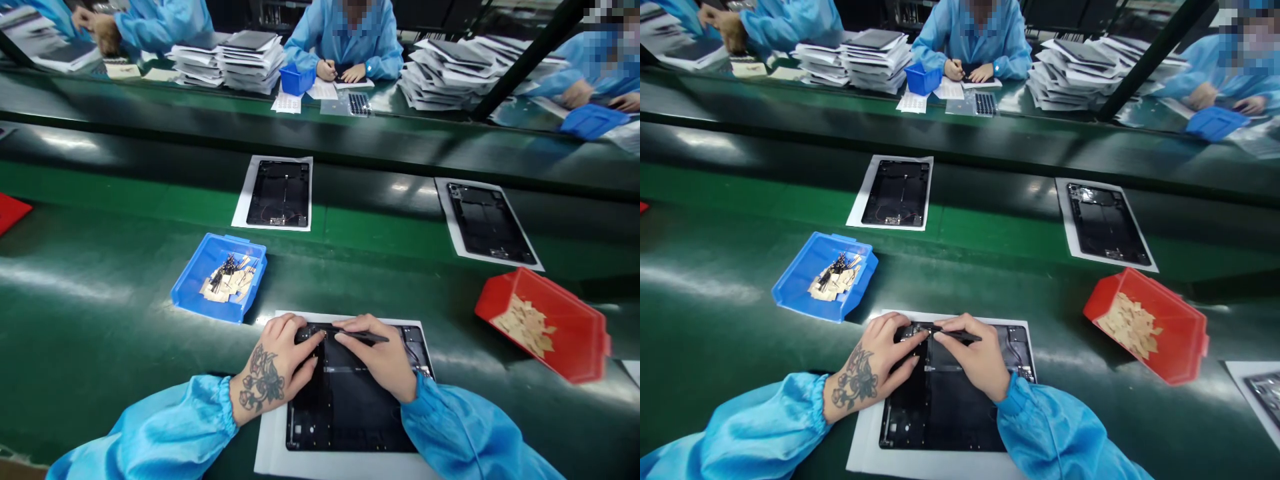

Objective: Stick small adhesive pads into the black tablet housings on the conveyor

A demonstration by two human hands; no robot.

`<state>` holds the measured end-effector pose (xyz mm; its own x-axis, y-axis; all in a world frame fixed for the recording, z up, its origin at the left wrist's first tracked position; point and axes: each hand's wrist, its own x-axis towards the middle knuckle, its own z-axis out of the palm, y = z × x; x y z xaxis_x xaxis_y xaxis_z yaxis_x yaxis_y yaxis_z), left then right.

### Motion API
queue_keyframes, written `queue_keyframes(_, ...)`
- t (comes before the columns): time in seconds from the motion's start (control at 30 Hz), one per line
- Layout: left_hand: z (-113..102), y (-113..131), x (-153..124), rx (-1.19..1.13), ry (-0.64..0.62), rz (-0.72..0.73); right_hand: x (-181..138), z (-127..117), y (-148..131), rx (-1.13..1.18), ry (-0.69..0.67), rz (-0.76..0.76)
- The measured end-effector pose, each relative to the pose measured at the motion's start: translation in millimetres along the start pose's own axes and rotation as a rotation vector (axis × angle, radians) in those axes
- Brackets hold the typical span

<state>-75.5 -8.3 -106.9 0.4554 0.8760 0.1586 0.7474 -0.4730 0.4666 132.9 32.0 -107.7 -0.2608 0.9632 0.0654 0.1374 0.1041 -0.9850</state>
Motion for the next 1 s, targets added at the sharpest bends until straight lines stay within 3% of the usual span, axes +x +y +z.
queue_keyframes(0.7, 5, -1, -2, 0.019, -0.011, -0.020, -1, 4, 3, -0.242, -0.227, -0.347)
queue_keyframes(0.77, 6, -2, -2, 0.025, -0.020, -0.022, 1, 4, 2, -0.189, -0.191, -0.273)
queue_keyframes(0.83, 6, -2, -2, 0.032, -0.028, -0.026, 4, 4, 1, -0.080, -0.117, -0.096)
queue_keyframes(0.93, 5, -3, -2, 0.027, -0.027, -0.025, 10, 3, 1, 0.109, 0.066, 0.188)
queue_keyframes(1.0, 4, -3, -2, 0.013, -0.024, -0.020, 13, 1, 2, 0.204, 0.173, 0.272)
